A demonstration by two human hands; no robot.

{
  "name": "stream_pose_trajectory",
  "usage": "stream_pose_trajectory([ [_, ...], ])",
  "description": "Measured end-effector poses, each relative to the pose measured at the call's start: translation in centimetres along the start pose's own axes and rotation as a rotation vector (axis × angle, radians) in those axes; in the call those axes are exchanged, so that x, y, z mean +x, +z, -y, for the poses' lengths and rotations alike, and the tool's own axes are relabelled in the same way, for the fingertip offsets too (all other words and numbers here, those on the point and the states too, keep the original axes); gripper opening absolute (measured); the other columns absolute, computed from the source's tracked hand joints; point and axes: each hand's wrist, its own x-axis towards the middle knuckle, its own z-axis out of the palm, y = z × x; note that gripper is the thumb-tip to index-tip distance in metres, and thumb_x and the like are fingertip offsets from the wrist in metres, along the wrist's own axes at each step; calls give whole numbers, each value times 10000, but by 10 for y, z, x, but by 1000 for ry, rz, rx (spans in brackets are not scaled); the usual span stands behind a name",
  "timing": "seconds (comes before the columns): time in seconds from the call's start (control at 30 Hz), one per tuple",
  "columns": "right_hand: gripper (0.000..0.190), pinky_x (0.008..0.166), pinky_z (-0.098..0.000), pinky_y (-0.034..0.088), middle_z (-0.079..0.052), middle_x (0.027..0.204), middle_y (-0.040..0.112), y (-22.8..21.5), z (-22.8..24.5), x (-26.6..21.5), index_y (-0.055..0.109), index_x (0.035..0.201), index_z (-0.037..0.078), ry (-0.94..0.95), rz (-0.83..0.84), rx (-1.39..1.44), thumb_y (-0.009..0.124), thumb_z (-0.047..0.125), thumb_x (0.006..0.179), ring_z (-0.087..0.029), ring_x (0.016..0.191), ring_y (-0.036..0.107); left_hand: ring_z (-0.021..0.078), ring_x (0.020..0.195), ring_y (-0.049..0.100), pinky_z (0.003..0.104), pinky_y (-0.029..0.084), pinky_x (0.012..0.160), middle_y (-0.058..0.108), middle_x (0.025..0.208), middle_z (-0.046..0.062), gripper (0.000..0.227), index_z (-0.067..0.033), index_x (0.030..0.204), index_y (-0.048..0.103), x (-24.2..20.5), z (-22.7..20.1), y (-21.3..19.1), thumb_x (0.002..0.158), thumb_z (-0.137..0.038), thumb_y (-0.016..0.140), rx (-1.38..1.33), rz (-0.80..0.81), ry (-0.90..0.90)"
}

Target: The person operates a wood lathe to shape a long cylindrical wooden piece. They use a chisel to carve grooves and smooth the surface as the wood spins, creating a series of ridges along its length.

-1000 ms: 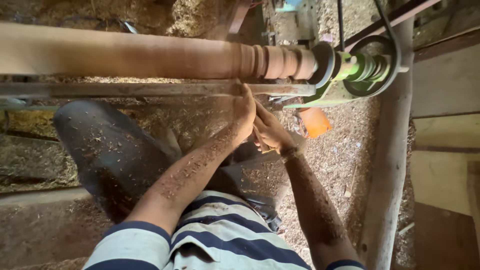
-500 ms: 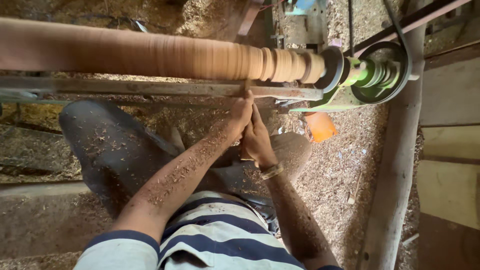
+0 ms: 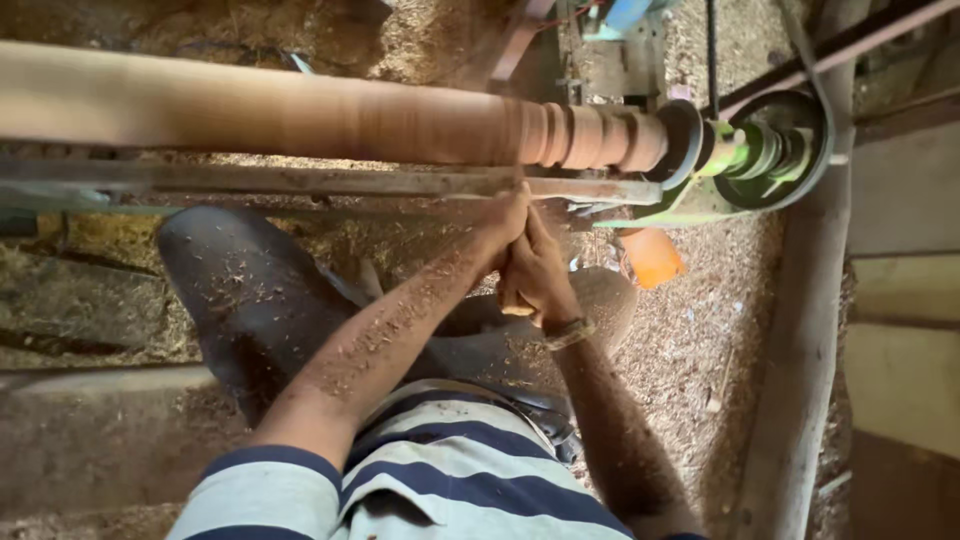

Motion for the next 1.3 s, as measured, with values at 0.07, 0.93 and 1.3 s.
stream_pose_trajectory([
  [0.07,576,633,-316,592,-221,1191,580,-15,-8,-3,202,1675,201,-241,24,-174,409,222,1138,-208,851,602,389,956,721,484,570,798,735,1050,273,664,73,1135,685,-29,-23,1,1043,-501,365,-95,-30,-82],
  [0.93,615,639,-387,591,-164,1091,745,22,-8,-7,219,1638,255,164,-179,-269,403,329,1056,-276,776,721,364,946,714,457,532,783,745,978,221,652,90,1061,729,-9,-7,-15,1031,-509,473,-259,27,-131],
  [1.3,604,801,-336,558,-189,1382,588,29,-13,-12,268,1655,146,-79,-86,-75,450,228,1085,-230,942,654,324,662,694,434,558,600,726,784,226,431,-48,964,614,-41,-9,-38,1020,-463,510,-587,39,-172],
])
